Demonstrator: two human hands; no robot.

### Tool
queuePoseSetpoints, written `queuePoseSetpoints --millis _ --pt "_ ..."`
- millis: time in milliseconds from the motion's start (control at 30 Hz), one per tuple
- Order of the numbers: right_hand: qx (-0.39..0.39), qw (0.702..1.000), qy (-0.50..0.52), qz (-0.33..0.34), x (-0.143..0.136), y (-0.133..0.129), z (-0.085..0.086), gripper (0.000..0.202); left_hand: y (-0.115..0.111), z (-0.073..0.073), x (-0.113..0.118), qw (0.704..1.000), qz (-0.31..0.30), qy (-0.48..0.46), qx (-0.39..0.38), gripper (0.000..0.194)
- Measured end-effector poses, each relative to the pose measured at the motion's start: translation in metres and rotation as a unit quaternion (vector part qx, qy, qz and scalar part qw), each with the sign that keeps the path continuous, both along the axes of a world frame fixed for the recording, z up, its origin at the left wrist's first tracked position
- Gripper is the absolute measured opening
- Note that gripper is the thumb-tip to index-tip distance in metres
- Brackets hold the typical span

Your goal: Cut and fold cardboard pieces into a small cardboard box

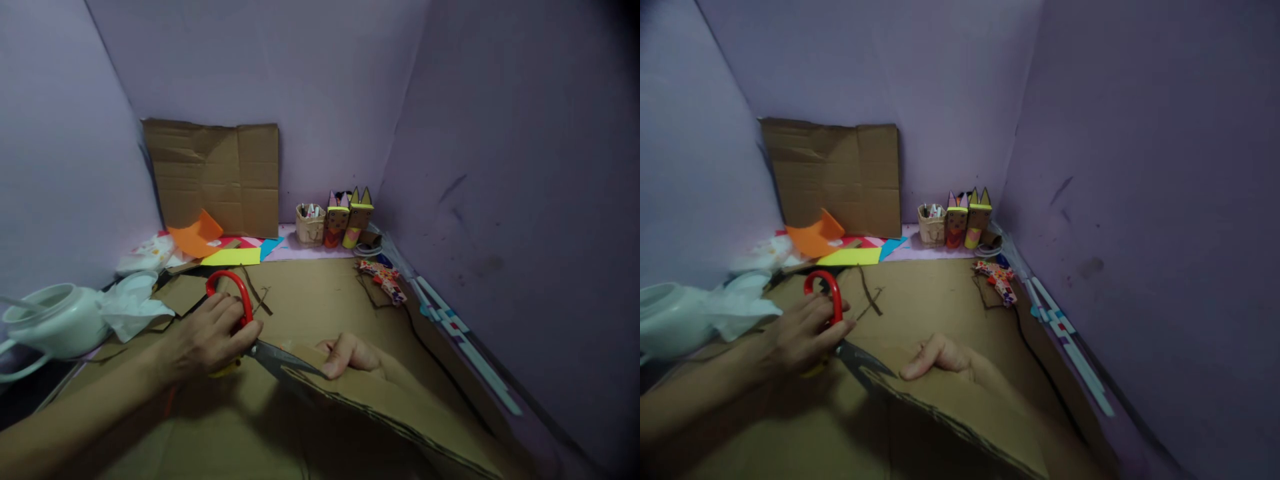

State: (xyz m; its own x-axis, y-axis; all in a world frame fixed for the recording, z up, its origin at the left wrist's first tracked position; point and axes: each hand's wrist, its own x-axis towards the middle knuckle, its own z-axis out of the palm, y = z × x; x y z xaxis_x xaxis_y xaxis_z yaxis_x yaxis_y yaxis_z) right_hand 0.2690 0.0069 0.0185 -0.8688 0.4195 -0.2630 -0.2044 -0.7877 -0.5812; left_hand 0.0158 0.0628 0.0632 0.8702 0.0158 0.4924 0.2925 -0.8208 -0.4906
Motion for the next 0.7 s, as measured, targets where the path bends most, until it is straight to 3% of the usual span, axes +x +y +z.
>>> queuePoseSetpoints --millis 200,500,700 --pt "-0.011 1.000 -0.014 -0.017 0.0000 0.0010 -0.0025 0.038 0.0000 0.0013 -0.0005 1.000 0.000 0.000 0.000 0.030" --pt "-0.009 1.000 0.001 -0.015 -0.0004 0.0009 -0.0018 0.039 0.0005 -0.0045 -0.0024 0.998 0.010 0.015 -0.067 0.040" --pt "-0.004 1.000 -0.002 -0.025 -0.0014 0.0008 0.0001 0.039 -0.0026 -0.0024 -0.0020 0.998 0.014 0.006 -0.066 0.039"
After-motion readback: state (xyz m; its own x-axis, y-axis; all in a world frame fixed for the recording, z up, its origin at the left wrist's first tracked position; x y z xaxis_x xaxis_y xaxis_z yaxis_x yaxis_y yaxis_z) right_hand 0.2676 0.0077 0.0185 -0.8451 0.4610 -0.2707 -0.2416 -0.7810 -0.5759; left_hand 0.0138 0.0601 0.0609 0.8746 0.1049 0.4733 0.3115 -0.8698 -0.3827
